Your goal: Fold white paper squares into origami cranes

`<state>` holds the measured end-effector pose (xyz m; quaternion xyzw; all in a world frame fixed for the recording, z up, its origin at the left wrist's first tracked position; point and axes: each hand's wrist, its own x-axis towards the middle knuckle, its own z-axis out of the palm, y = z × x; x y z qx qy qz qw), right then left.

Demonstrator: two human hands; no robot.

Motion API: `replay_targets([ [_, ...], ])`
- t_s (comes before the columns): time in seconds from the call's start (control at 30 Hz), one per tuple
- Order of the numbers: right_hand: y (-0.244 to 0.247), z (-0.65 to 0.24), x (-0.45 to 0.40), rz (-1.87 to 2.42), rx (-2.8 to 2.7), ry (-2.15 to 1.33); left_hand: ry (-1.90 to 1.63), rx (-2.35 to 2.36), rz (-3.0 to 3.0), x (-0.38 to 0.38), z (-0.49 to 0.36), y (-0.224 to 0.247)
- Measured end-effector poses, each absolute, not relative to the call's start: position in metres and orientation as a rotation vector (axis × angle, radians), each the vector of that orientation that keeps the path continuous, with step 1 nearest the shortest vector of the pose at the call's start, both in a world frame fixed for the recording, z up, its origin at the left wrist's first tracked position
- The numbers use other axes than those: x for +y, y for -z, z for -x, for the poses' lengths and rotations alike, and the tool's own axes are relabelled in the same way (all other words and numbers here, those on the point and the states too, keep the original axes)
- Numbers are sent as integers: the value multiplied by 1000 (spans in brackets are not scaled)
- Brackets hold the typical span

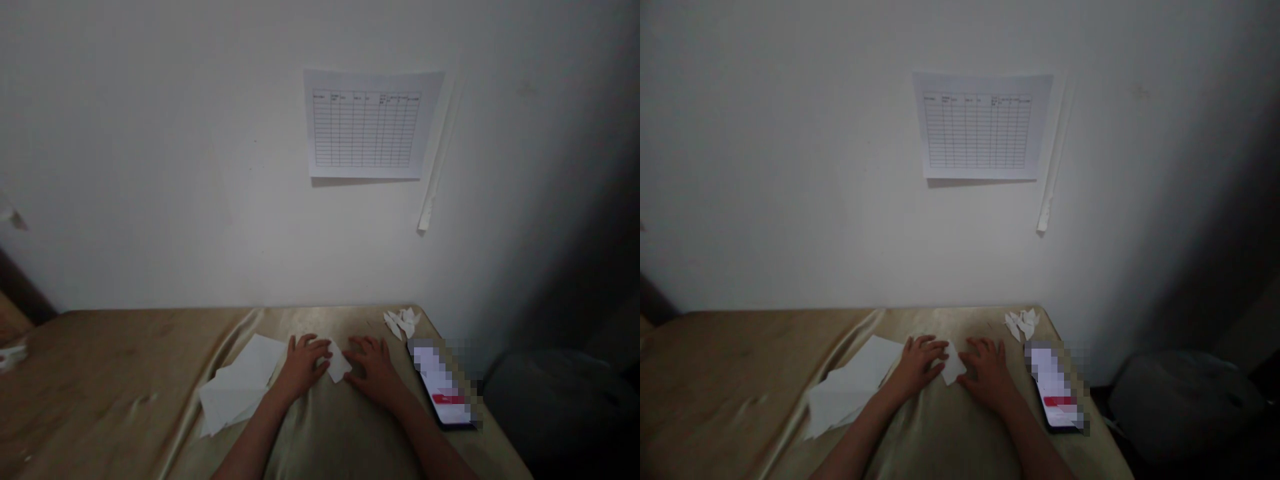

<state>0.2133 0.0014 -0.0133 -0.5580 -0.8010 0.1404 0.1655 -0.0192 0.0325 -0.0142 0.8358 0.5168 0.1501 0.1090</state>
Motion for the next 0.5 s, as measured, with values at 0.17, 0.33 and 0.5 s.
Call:
replay_targets([
  [0.17,14,-211,1,1448,-2308,-433,-450,1552,-2465,30,18,14],
  [0.33,19,-209,2,1413,-2280,-452,-485,1591,-2460,28,15,12],
  [0.5,20,-207,3,1391,-2244,-381,-518,1624,-2433,26,13,10],
])
